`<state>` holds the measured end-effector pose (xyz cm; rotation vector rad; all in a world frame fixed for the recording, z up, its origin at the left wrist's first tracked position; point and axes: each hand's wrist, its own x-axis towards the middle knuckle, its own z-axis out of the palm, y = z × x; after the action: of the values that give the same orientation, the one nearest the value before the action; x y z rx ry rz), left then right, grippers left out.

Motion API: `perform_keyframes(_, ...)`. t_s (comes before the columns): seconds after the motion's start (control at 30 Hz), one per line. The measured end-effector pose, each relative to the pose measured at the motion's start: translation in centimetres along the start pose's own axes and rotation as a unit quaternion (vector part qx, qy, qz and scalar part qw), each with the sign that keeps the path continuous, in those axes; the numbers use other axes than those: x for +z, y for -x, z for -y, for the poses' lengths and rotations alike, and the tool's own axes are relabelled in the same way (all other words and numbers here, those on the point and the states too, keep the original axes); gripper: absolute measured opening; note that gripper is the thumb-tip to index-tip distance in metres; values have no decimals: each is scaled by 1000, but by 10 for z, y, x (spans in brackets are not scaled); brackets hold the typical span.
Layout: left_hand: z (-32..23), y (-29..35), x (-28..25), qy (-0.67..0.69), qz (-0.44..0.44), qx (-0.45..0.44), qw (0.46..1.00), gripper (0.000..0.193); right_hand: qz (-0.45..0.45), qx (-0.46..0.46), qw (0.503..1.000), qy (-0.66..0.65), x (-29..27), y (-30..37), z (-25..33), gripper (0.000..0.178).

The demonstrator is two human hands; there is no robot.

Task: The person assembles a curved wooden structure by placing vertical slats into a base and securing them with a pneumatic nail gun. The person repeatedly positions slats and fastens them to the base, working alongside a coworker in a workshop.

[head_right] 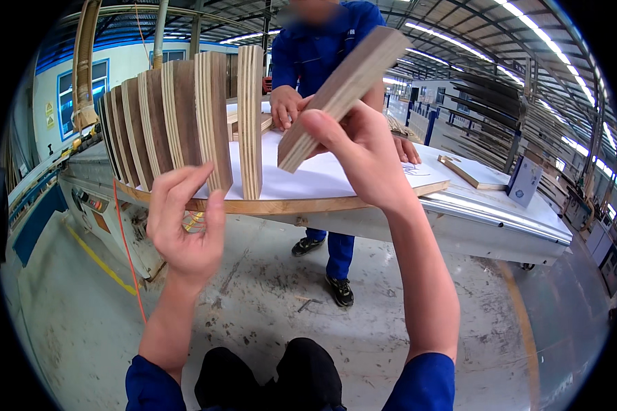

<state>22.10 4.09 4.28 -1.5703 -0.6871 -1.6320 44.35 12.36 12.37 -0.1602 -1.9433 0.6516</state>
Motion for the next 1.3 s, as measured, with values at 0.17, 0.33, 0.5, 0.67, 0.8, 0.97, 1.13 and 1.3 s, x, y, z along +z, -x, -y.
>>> perform_keyframes(0.17,34,30,4,-114,-7,104,988,32,72,65,994,51,18,-14,-1,44)
perform_keyframes(0.33,42,41,9,-132,-28,138,981,28,113,94,986,83,14,-9,-4,54)
perform_keyframes(0.5,49,53,13,-130,-48,119,983,24,156,93,979,88,10,-3,-11,57)
perform_keyframes(0.67,45,56,8,-155,-43,112,981,26,153,110,978,94,9,-3,-12,61)
perform_keyframes(0.8,44,57,12,-160,-53,82,982,23,189,150,965,108,3,-4,-6,73)
perform_keyframes(0.97,42,56,9,-173,-55,82,980,25,186,54,960,201,-4,2,-12,71)
perform_keyframes(1.13,36,55,4,-171,-25,79,982,31,203,102,946,231,-7,3,-11,67)
perform_keyframes(1.3,39,60,8,-145,-42,66,986,36,210,77,943,248,-6,7,-21,62)
